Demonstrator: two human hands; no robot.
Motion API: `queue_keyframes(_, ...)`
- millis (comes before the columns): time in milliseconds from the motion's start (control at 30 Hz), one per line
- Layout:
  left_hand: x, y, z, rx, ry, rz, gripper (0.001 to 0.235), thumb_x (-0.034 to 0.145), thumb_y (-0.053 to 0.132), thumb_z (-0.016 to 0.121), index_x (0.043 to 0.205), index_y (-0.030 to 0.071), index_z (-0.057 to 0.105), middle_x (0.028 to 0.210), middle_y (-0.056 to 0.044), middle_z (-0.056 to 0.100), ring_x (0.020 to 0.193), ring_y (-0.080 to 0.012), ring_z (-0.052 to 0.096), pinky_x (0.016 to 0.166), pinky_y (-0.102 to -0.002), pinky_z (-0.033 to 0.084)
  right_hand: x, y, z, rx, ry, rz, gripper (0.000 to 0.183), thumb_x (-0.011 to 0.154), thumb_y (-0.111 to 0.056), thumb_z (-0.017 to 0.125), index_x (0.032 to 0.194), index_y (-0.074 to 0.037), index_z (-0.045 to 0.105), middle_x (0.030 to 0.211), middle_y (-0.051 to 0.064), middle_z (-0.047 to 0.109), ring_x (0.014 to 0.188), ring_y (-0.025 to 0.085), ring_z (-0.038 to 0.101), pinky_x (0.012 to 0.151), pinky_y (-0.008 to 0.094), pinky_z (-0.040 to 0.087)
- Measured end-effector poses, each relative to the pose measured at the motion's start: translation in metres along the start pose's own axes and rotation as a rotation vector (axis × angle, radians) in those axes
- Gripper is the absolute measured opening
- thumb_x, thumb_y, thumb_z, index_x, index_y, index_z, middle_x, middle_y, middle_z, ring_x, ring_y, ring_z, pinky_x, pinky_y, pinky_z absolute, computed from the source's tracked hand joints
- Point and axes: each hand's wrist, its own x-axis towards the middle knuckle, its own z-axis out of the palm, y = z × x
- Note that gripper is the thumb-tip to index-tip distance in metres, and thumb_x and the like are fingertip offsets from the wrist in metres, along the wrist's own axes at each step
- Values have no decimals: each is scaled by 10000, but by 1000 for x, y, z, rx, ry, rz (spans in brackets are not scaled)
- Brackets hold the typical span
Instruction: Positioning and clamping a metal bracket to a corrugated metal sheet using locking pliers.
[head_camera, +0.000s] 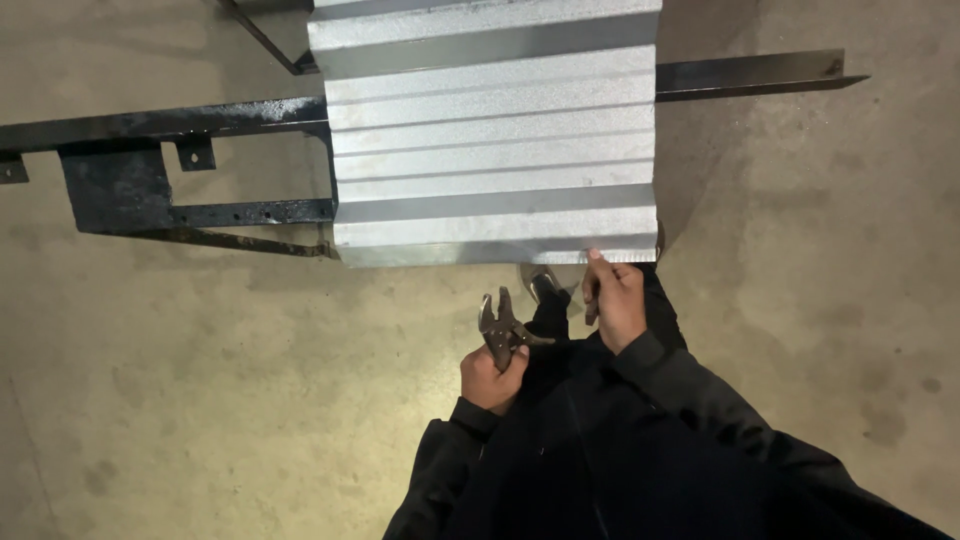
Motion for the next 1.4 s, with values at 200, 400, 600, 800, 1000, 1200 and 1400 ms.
queue_keyframes(200,-4,-5,2,-1,35,-6,407,829,317,842,597,82,603,487,-133,618,549,-367,706,539,-365,581,4,-2,-11,-8,140,-35,465,1031,-251,705,637,-49,564,466,122,477,290,192,428,281,310,366)
queue_keyframes(400,1,15,-8,-57,38,51,482,895,319,795,547,144,510,424,-78,553,457,-336,652,513,-345,575,6,-5,-22,-16,175,-16,424,999,-207,758,658,-44,566,504,114,508,369,173,473,332,294,369)
queue_keyframes(600,3,9,-4,-50,36,67,486,869,297,817,542,134,496,430,-91,557,465,-344,659,494,-343,559,2,-8,-17,-9,59,-11,418,1024,-197,697,647,-53,585,498,89,511,375,151,488,338,255,397)
queue_keyframes(800,4,-2,-2,-17,42,103,455,806,341,864,544,130,560,463,-113,595,508,-338,685,501,-388,558,8,21,-38,-91,33,-5,132,960,-129,683,919,-4,697,600,136,560,398,184,474,355,310,408)
queue_keyframes(1000,6,5,-5,-51,42,98,500,841,361,836,545,106,525,449,-128,557,485,-371,657,499,-356,554,14,-1,-6,-95,115,75,332,1060,-279,608,1000,48,622,664,165,620,361,201,414,346,343,377)
queue_keyframes(1200,6,14,-10,-125,74,156,544,867,281,831,506,126,454,376,-95,466,351,-312,538,419,-316,470,8,-9,0,-148,27,-67,362,1089,-203,570,785,-12,610,589,111,563,356,175,465,325,322,441)
queue_keyframes(1400,11,24,-23,-289,13,160,571,844,222,842,486,132,407,370,-64,428,342,-193,445,420,-305,454,12,14,-31,-316,-39,-129,339,1049,-173,621,783,19,708,669,185,699,414,232,602,412,377,492)
